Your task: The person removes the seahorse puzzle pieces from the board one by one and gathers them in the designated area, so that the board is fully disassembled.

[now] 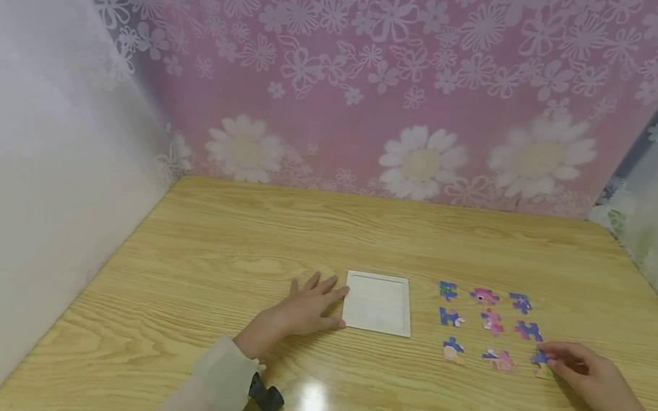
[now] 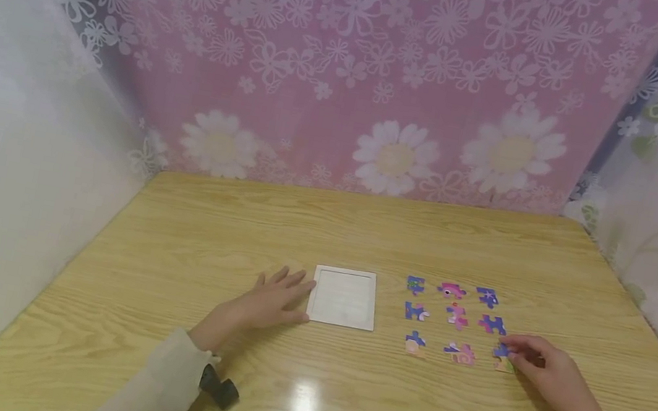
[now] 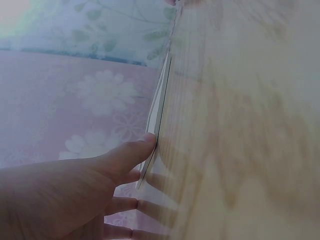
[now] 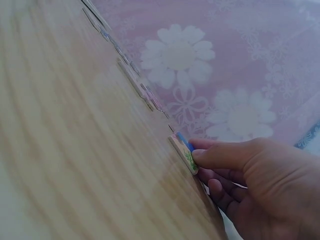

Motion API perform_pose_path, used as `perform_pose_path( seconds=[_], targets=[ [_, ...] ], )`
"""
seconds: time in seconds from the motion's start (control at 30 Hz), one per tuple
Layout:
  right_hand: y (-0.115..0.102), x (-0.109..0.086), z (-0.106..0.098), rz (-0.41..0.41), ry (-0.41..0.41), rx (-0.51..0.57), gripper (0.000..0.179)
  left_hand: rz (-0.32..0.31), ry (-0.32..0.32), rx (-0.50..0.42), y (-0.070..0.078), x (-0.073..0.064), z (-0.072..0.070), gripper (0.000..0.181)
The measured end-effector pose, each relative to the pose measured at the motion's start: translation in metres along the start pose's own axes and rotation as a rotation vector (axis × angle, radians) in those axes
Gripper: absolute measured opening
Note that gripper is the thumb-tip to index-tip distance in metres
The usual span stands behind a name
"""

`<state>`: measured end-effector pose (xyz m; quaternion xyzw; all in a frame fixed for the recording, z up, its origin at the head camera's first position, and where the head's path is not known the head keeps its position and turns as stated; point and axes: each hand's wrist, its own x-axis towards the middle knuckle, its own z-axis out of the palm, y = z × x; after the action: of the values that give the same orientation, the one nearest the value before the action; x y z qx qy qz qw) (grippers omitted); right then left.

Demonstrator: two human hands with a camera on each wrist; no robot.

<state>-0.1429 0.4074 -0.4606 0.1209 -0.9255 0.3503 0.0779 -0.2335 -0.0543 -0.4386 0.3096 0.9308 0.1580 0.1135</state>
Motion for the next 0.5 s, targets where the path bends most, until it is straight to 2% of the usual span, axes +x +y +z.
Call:
perform_pose_path(
  seconds=[0.33, 0.5],
  targets=[
    [0.0001, -0.0015, 0.0024, -0.084, 0.029, -0.016, 0.018, 0.007, 0.004, 0.014, 0.0011, -0.0005, -0.0014, 0.066],
    [-0.0005, -0.0017, 0.0016, -0.087, 0.032, -0.026, 0.019, 0.007, 0.003, 0.017, 0.0011, -0.0008, -0.0015, 0.066]
  ],
)
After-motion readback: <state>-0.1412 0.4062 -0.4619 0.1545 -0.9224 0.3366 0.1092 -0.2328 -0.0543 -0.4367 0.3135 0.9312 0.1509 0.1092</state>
